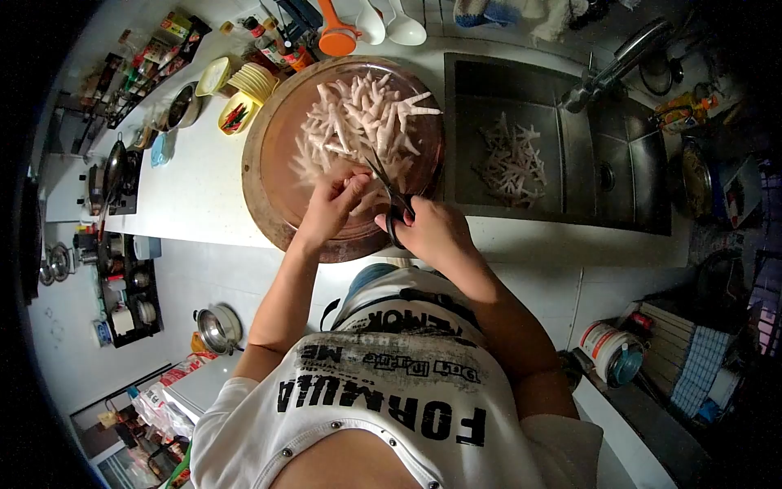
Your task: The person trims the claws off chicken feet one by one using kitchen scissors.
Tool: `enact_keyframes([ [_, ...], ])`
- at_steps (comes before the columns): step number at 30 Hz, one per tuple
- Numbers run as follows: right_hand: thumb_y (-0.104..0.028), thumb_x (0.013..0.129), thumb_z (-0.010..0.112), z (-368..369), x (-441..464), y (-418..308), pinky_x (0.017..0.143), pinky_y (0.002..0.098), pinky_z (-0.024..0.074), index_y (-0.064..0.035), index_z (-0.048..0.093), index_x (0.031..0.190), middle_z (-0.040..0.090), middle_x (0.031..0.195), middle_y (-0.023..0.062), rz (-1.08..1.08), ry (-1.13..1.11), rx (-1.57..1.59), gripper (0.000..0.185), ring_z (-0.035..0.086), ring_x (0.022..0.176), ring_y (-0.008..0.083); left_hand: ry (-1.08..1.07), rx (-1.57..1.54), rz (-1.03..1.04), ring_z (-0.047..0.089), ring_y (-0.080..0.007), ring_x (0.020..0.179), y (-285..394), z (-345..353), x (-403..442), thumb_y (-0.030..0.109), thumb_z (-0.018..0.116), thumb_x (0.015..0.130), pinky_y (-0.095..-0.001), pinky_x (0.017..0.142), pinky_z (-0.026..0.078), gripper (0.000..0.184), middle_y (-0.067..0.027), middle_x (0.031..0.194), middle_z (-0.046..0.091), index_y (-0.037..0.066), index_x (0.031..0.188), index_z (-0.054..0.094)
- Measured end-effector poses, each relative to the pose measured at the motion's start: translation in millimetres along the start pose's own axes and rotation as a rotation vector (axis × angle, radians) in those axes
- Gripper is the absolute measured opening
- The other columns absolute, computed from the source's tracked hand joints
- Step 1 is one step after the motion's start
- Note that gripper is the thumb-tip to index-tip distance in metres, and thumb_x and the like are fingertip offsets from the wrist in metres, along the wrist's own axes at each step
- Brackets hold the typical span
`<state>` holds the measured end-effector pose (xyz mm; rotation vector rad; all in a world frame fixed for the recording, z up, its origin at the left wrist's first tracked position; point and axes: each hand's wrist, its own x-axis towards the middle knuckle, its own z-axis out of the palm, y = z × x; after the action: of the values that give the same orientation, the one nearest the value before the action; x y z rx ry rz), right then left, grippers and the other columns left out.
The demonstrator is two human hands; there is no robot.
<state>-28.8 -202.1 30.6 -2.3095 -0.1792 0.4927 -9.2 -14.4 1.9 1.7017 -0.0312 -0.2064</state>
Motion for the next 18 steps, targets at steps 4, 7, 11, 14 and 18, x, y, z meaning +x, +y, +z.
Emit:
enact_keyframes([
  [4,-0.053,0.075,0.062,-3,-1,-4,0.056,0.0377,0.0455,-0.0009,0.055,0.069,0.058,0.062,0.0148,-0.007,-0.017,-0.068,0.053,0.059,0.060,0.0312,0.017,0.154,0.145,0.049,-0.0129,0.076,5,-2,-1,0.014,0.055,0.088,-0.0246,0.066,0.039,0.018,-0.0061,0.082,0.053,-0.003,0.092,0.060],
  [7,-0.052,0.075,0.063,-2,-5,-4,0.057,0.0386,0.0461,-0.0003,0.056,0.070,0.058,0.062,0.0160,-0.071,0.042,-0.150,0.052,0.060,0.061,0.0317,-0.002,0.158,0.104,0.050,-0.0142,0.075,13,-4,-4,0.012,0.056,0.086,-0.0252,0.066,0.040,0.016,-0.0070,0.081,0.053,-0.003,0.089,0.060],
  [11,-0.046,0.074,0.066,0,-7,-3,0.056,0.0366,0.0440,0.0008,0.056,0.073,0.058,0.065,0.0154,-0.032,0.001,-0.056,0.048,0.059,0.063,0.0324,-0.063,0.210,0.122,0.052,-0.0154,0.072,12,-10,-2,0.010,0.057,0.083,-0.0255,0.065,0.041,0.014,-0.0083,0.081,0.054,-0.004,0.087,0.060],
  [14,-0.045,0.075,0.066,11,-5,7,0.055,0.0374,0.0430,0.0020,0.055,0.072,0.057,0.064,0.0169,-0.013,-0.027,0.030,0.049,0.057,0.061,0.0333,-0.103,0.270,0.160,0.052,-0.0143,0.070,15,-13,-2,0.009,0.057,0.082,-0.0252,0.063,0.041,0.015,-0.0076,0.078,0.055,-0.004,0.087,0.060],
  [18,-0.044,0.077,0.065,4,-8,2,0.053,0.0375,0.0414,0.0030,0.056,0.068,0.053,0.058,0.0191,-0.072,-0.026,-0.049,0.048,0.055,0.055,0.0308,-0.062,0.184,-0.037,0.049,-0.0086,0.066,13,-18,0,0.011,0.057,0.082,-0.0229,0.058,0.040,0.015,-0.0032,0.071,0.055,-0.004,0.087,0.060],
])
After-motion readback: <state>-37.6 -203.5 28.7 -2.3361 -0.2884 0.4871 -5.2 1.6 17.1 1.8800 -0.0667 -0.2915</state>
